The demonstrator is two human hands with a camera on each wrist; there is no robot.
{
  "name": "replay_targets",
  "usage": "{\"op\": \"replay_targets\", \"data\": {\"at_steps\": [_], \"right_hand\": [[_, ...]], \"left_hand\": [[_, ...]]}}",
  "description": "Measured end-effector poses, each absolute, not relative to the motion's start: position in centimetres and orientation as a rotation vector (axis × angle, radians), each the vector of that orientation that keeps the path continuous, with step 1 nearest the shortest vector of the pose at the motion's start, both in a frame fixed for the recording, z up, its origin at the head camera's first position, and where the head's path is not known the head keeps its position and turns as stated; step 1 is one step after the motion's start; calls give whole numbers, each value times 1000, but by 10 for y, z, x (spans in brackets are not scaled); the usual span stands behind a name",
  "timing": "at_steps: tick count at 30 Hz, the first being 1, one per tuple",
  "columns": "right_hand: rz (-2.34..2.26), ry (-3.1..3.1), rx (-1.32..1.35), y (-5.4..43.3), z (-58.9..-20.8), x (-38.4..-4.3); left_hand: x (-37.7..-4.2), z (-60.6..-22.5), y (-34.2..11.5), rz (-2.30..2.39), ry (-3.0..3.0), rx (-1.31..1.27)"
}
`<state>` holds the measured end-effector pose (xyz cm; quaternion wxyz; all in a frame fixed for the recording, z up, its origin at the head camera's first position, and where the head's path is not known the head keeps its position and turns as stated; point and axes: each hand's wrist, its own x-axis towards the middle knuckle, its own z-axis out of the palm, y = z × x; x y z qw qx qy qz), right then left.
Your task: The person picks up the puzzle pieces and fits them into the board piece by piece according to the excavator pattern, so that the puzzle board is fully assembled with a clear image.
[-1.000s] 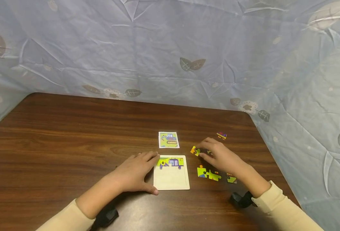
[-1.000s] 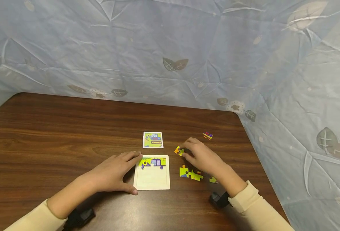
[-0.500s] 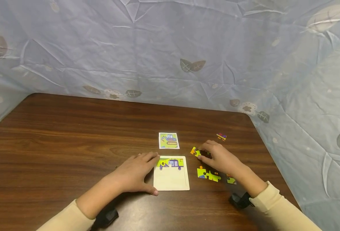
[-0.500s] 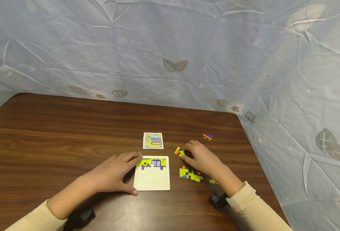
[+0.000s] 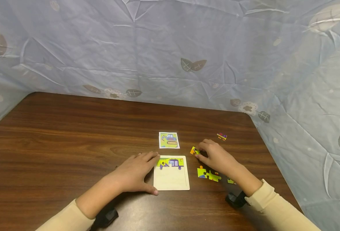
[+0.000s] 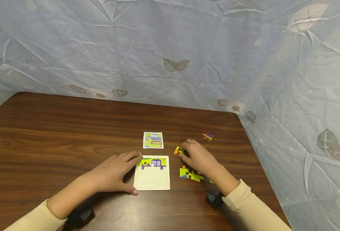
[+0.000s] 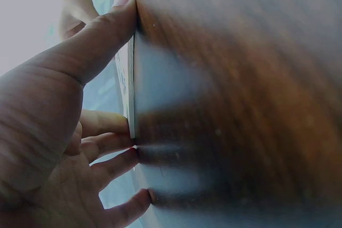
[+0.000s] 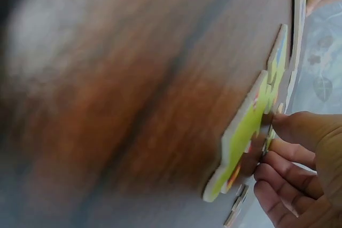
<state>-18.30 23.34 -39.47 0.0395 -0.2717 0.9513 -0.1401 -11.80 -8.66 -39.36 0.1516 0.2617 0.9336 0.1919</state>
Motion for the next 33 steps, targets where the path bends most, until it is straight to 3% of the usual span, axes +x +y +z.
{"op": "replay_targets", "data": {"at_steps": [14, 25, 33], "right_hand": [[-583, 2861, -793, 225, -391, -180], [-546, 2754, -1120, 190, -382, -156], [-470, 2667, -1220, 166, -382, -141]], "left_hand": [[-118, -393, -87, 551, 2679, 755], [-120, -396, -88, 557, 2688, 763], [-120, -395, -89, 559, 2683, 768]]}}
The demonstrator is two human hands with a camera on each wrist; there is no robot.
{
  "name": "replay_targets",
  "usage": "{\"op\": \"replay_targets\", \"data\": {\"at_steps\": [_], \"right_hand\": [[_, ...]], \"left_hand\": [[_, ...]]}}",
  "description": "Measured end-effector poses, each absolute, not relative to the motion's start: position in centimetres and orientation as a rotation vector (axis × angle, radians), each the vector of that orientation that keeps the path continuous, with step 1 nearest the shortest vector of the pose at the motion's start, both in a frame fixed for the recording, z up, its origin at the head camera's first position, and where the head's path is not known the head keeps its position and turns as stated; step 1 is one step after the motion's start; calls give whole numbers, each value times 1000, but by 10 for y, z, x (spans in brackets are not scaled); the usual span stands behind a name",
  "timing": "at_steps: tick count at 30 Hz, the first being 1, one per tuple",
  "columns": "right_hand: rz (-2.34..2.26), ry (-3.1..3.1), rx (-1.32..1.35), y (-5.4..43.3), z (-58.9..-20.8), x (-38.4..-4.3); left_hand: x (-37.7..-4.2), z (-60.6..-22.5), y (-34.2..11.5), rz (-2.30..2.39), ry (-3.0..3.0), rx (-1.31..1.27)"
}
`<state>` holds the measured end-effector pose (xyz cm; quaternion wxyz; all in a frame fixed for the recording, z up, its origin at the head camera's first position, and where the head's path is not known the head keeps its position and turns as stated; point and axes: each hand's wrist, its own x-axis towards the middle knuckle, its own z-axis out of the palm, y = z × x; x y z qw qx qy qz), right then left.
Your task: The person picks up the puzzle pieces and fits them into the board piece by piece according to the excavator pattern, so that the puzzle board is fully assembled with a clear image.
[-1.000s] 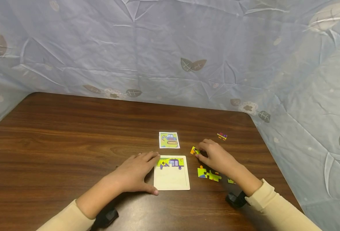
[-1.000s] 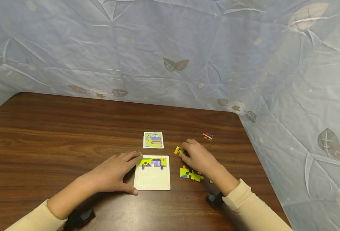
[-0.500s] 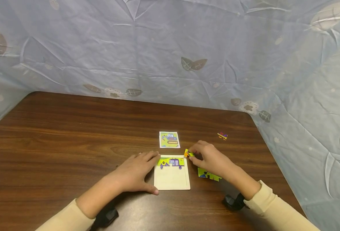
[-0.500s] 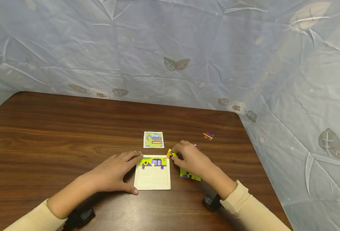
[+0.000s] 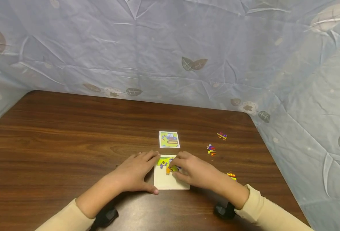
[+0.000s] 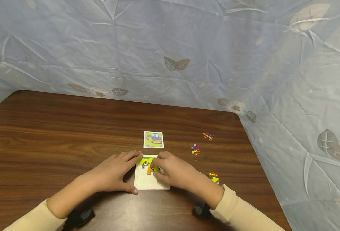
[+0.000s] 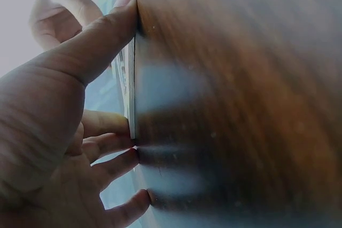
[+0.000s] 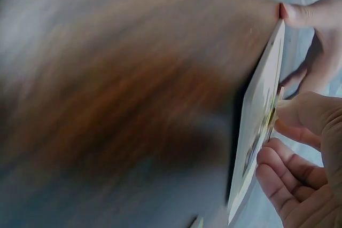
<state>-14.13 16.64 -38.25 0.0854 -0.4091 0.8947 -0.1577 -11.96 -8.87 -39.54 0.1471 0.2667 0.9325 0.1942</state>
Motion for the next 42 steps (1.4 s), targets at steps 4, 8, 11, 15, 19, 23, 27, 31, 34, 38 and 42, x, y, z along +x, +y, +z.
{"op": "replay_targets", "data": {"at_steps": [4, 8, 11, 15, 19, 23, 27, 31, 34, 38, 42], "right_hand": [[-466, 2652, -1263, 157, -384, -139], [-448, 2654, -1301, 151, -387, -138], [-423, 2660, -1322, 147, -388, -138], [-402, 2673, -1365, 143, -389, -137], [-383, 2703, -1398, 142, -389, -136], [-334, 2743, -1457, 141, -391, -134], [-286, 2776, -1528, 140, -392, -132], [-276, 2787, -1529, 139, -392, -131], [-263, 2786, -1521, 139, -392, -131], [-231, 2783, -1528, 138, -392, -132], [-151, 2788, -1526, 137, -391, -131]], "left_hand": [[-119, -395, -89, 562, 2683, 770], [-119, -395, -89, 556, 2680, 768], [-119, -395, -88, 552, 2681, 770], [-119, -395, -88, 552, 2684, 778], [-119, -395, -88, 550, 2688, 780], [-119, -394, -88, 546, 2689, 781], [-119, -394, -88, 541, 2688, 778], [-118, -395, -88, 549, 2684, 773], [-118, -395, -88, 557, 2683, 772], [-119, -396, -88, 556, 2687, 773], [-119, -396, -87, 553, 2686, 775]]}}
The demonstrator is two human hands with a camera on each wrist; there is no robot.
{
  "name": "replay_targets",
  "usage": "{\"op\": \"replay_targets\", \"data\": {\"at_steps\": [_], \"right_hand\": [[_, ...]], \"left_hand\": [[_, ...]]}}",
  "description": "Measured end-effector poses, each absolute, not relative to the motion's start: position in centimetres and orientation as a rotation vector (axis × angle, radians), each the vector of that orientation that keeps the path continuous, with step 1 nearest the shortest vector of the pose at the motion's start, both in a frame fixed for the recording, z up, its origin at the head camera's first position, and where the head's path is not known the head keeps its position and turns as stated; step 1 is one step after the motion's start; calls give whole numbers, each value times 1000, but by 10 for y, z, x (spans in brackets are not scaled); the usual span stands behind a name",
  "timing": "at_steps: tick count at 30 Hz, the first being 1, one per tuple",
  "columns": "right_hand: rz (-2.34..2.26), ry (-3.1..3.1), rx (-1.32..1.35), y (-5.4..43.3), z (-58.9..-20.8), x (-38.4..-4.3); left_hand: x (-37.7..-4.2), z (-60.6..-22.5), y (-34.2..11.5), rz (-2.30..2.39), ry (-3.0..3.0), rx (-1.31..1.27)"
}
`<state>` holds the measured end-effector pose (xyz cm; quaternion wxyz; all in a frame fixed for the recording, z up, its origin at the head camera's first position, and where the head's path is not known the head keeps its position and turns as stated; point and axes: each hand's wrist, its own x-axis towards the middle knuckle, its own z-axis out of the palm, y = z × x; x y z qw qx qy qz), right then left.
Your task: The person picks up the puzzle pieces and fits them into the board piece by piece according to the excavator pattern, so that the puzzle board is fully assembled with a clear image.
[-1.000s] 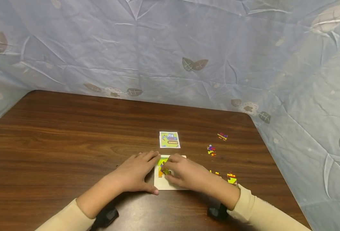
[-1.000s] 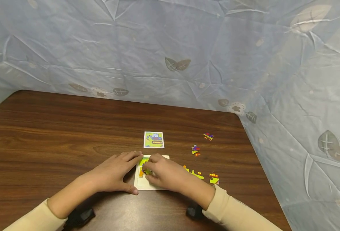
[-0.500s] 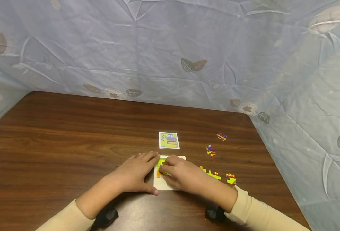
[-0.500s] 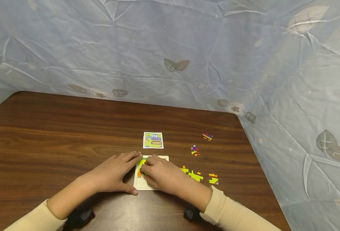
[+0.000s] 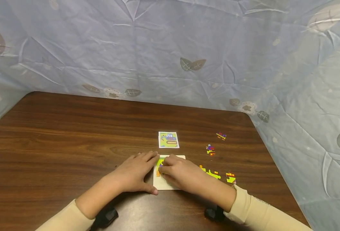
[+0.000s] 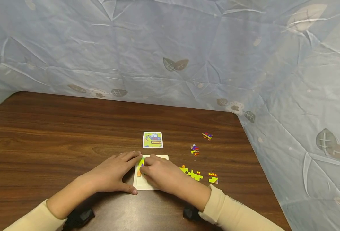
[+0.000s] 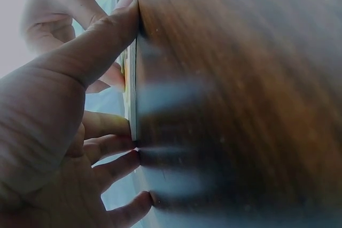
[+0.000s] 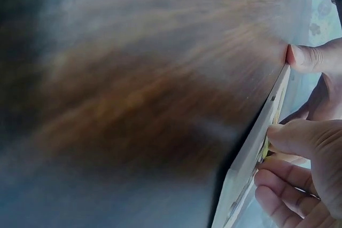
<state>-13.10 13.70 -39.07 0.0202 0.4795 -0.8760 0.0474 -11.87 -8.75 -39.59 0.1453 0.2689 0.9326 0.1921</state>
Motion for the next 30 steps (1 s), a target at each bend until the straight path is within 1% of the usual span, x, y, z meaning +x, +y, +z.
{"op": "replay_targets", "data": {"at_steps": [6, 18, 21, 26, 30], "right_hand": [[15, -2726, 1492, 133, -388, -129], [-49, -2740, 1553, 135, -384, -130], [38, -2818, 1557, 140, -381, -131], [371, -2955, 1537, 156, -375, -139], [536, -2970, 1446, 176, -370, -145]], "left_hand": [[-118, -395, -88, 545, 2683, 771], [-117, -394, -88, 540, 2673, 762], [-118, -393, -87, 535, 2671, 753], [-119, -395, -86, 536, 2671, 754], [-119, -395, -85, 532, 2668, 747]]}}
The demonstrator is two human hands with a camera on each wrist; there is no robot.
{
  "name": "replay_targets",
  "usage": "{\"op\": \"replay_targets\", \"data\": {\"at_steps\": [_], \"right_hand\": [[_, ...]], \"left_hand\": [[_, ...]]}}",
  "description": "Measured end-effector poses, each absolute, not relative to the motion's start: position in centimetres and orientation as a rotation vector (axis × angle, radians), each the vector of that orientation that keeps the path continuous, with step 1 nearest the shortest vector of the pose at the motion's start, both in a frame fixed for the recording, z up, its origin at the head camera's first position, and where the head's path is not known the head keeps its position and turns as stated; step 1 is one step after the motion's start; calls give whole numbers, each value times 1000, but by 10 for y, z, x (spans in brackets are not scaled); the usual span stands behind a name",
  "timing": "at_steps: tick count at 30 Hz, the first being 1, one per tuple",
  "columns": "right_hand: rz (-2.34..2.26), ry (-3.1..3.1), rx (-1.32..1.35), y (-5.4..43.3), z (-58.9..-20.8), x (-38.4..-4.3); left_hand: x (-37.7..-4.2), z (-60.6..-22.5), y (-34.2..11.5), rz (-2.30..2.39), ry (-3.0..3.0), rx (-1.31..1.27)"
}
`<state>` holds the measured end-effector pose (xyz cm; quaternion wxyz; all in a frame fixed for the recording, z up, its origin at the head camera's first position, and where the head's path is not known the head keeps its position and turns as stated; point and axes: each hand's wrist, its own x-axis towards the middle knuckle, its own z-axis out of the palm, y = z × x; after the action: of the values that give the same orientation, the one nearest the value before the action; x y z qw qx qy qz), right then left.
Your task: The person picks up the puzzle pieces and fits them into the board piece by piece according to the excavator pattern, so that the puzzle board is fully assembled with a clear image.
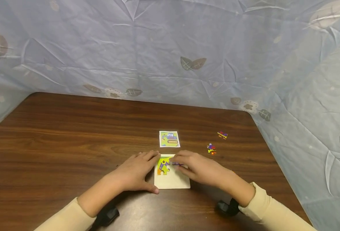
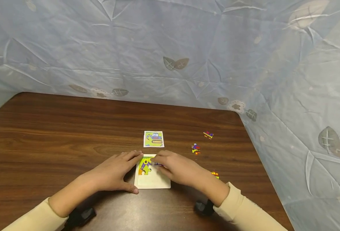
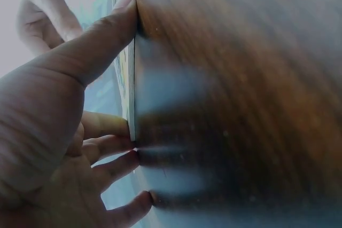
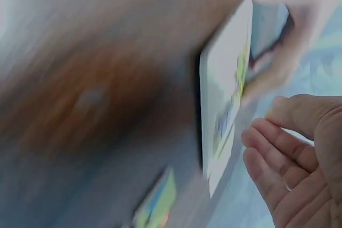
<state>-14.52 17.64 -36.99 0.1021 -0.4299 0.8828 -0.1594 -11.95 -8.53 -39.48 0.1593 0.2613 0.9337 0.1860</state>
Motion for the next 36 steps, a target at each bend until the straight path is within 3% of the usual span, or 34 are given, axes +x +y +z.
{"op": "replay_targets", "data": {"at_steps": [15, 36], "right_hand": [[-383, 2782, -979, 248, -374, -141], [-362, 2814, -965, 255, -384, -133]], "left_hand": [[-119, -393, -86, 556, 2667, 729], [-119, -395, -85, 565, 2669, 756]]}}
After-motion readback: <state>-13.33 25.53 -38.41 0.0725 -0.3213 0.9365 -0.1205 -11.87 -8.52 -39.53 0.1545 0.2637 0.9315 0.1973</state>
